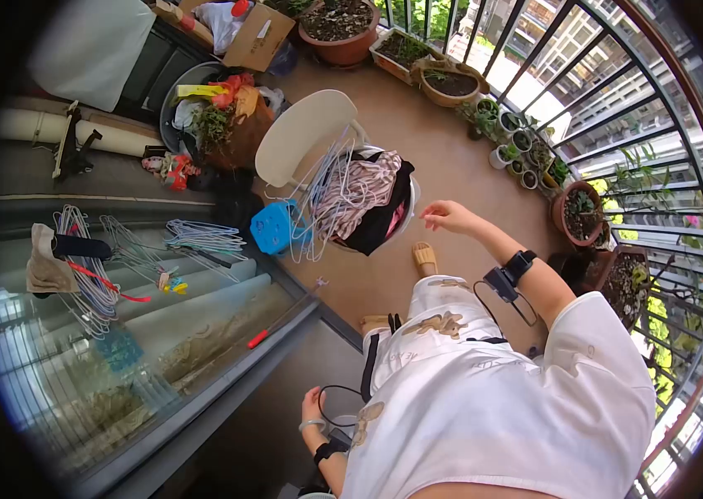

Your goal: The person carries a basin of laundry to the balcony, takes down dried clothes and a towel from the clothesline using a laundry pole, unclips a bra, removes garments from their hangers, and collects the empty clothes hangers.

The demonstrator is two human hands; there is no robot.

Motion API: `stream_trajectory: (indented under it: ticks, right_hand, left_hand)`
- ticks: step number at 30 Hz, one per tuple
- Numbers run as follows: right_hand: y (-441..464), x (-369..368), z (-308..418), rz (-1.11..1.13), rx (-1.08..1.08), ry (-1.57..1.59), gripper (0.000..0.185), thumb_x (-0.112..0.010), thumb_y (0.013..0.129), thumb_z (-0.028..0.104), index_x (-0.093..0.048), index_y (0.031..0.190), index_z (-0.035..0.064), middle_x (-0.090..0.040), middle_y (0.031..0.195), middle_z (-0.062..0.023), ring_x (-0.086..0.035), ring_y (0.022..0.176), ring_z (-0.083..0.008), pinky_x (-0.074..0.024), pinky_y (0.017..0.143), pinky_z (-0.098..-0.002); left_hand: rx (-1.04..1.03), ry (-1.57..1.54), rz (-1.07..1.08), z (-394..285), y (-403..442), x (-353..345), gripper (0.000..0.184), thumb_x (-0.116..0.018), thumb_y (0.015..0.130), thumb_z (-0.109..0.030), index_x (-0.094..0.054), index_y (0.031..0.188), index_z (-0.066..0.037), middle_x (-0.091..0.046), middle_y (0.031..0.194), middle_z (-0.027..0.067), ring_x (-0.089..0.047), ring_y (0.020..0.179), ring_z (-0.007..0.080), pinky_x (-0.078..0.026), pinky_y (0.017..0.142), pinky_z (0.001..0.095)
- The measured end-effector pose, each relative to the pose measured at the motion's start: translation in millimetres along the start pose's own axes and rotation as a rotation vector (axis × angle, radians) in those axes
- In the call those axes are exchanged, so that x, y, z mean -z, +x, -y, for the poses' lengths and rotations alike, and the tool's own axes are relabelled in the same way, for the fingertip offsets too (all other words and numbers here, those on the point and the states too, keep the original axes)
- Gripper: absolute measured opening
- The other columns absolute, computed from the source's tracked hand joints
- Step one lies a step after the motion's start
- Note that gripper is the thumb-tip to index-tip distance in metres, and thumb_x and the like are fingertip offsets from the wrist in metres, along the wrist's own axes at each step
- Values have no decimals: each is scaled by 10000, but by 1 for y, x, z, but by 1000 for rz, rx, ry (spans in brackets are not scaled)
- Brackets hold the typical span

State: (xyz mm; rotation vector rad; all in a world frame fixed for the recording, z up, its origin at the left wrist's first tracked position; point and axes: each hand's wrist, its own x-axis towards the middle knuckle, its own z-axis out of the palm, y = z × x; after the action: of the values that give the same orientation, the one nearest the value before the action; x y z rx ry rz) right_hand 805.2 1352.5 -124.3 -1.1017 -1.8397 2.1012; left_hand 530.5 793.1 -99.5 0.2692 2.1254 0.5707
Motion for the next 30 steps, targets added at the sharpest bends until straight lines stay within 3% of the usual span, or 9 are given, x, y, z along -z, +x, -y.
stream_trajectory:
  ticks: [5,7,12,16,18,21,25,28,30]
  right_hand:
    - [21,-20,-18,75,-21,109,169,-526,831,163,-581,930,37,-614,759,-61,-585,671,-126,-484,636,-260]
    - [25,-25,-15,32,-67,-141,172,-535,822,177,-582,929,50,-616,736,-53,-588,653,-125,-480,632,-265]
    - [34,-38,-15,100,-34,-263,174,-529,817,206,-585,916,75,-621,732,-50,-598,655,-144,-475,633,-291]
    - [40,-39,6,89,-19,-491,192,-534,801,232,-585,921,91,-628,767,-71,-608,700,-202,-474,662,-324]
    - [39,-41,29,66,-36,-611,195,-538,796,232,-585,924,92,-629,781,-78,-608,716,-213,-473,669,-328]
    - [40,-43,54,27,-37,-648,202,-543,789,233,-585,937,103,-628,816,-87,-606,745,-222,-472,678,-330]
    - [48,-54,60,-44,-105,-625,245,-558,779,222,-565,995,108,-619,856,-98,-600,766,-229,-472,687,-336]
    - [66,-61,26,-176,-127,-612,319,-596,762,225,-535,1037,74,-607,896,-105,-598,747,-210,-474,686,-333]
    - [84,-64,-12,-285,-327,-249,430,-641,741,239,-489,1098,53,-574,985,-89,-573,821,-179,-465,699,-322]
  left_hand:
    - [84,4,-96,-68,-41,1,339,-588,810,-149,-494,1107,-13,-587,956,87,-562,837,138,-449,758,259]
    - [114,-5,-139,-100,-47,2,346,-582,814,-153,-491,1116,-13,-583,977,97,-557,875,147,-444,781,266]
    - [10,18,-88,-152,-24,5,348,-571,813,-147,-486,1119,-7,-538,1089,156,-539,979,203,-421,846,300]
    - [-151,4,-80,-178,26,14,360,-578,802,-139,-483,1126,-12,-544,1081,162,-533,1001,221,-411,860,312]
    - [-339,104,-106,-200,57,23,362,-585,793,-130,-486,1119,-7,-550,1072,161,-526,1015,232,-404,868,318]
    - [-452,-36,-124,-238,111,31,378,-592,786,-124,-476,1125,-5,-557,1059,155,-524,1016,229,-404,866,316]
    - [-489,-278,7,-273,208,23,512,-613,772,-134,-379,1215,-27,-520,1112,168,-507,1038,250,-389,883,336]
    - [-446,-240,17,-286,279,-1,601,-643,761,-177,-321,1244,-20,-453,1182,174,-467,1074,242,-387,898,326]
    - [-447,-64,-24,-294,321,-17,712,-694,707,-266,-311,1250,-14,-396,1229,195,-413,1125,290,-357,928,367]
